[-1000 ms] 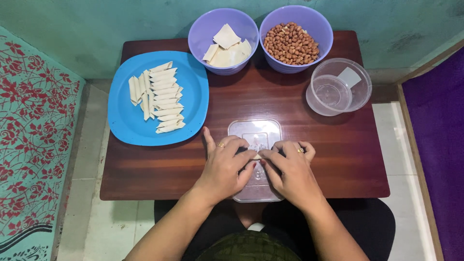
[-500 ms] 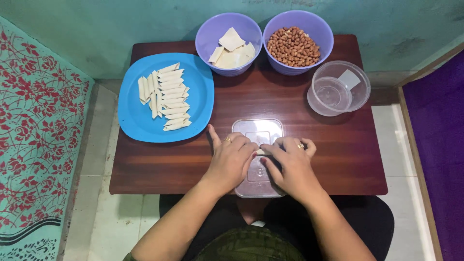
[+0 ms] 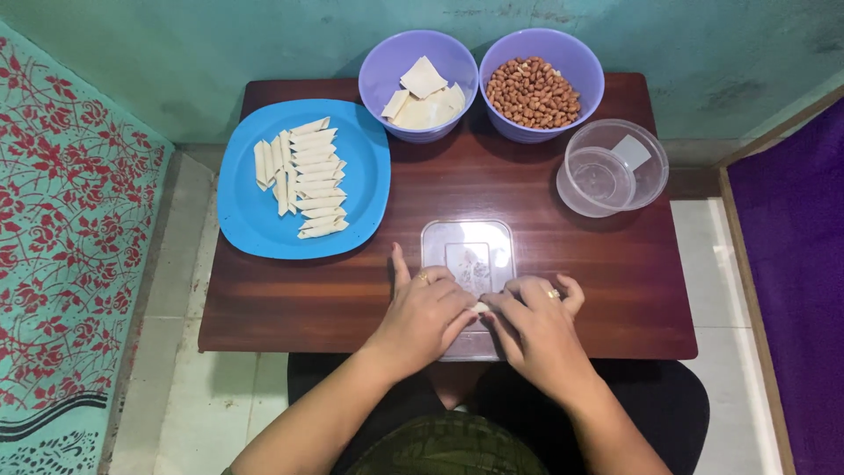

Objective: Folding small pieces of dough with peanuts inside to prepare snacks

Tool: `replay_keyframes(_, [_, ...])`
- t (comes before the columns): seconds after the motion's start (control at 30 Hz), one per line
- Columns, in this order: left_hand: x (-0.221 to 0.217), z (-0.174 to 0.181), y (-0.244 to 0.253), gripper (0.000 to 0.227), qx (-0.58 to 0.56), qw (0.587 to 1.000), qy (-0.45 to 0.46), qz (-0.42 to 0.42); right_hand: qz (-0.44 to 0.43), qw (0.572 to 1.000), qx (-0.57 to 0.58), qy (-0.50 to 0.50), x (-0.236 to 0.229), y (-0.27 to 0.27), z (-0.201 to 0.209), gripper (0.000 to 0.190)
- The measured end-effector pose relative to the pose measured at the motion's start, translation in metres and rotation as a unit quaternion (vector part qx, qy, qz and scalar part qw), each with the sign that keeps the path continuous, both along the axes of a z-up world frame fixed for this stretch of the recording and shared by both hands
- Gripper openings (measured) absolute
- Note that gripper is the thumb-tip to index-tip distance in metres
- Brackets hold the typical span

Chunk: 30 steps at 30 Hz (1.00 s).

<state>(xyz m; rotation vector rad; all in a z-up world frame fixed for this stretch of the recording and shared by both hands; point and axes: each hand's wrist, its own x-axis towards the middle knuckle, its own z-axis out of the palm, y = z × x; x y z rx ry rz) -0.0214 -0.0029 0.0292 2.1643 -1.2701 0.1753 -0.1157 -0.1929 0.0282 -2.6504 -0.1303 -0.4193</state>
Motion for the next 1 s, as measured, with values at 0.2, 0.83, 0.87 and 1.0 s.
replay_keyframes(0.2, [0.0, 0.0, -0.003, 0.009, 0.004, 1.0, -0.019, 0.007, -0.007, 0.998, -0.003, -0.067, -0.009, 0.005, -0.004, 0.021])
replay_keyframes(0.83, [-0.01, 0.01, -0.002, 0.015, 0.005, 0.992, -0.114, 0.059, -0.035, 0.997, -0.066, -0.007, -0.007, 0.013, -0.005, 0.033])
replay_keyframes(0.87, [-0.01, 0.01, -0.003, 0.018, -0.001, 0.992, -0.109, 0.063, -0.042, 0.995, -0.086, -0.008, -0.005, 0.013, -0.006, 0.035])
replay_keyframes(1.0, [-0.012, 0.008, -0.002, 0.02, 0.001, 0.992, -0.105, 0.07, -0.047, 0.992, -0.117, 0.013, 0.0, 0.013, -0.004, 0.042])
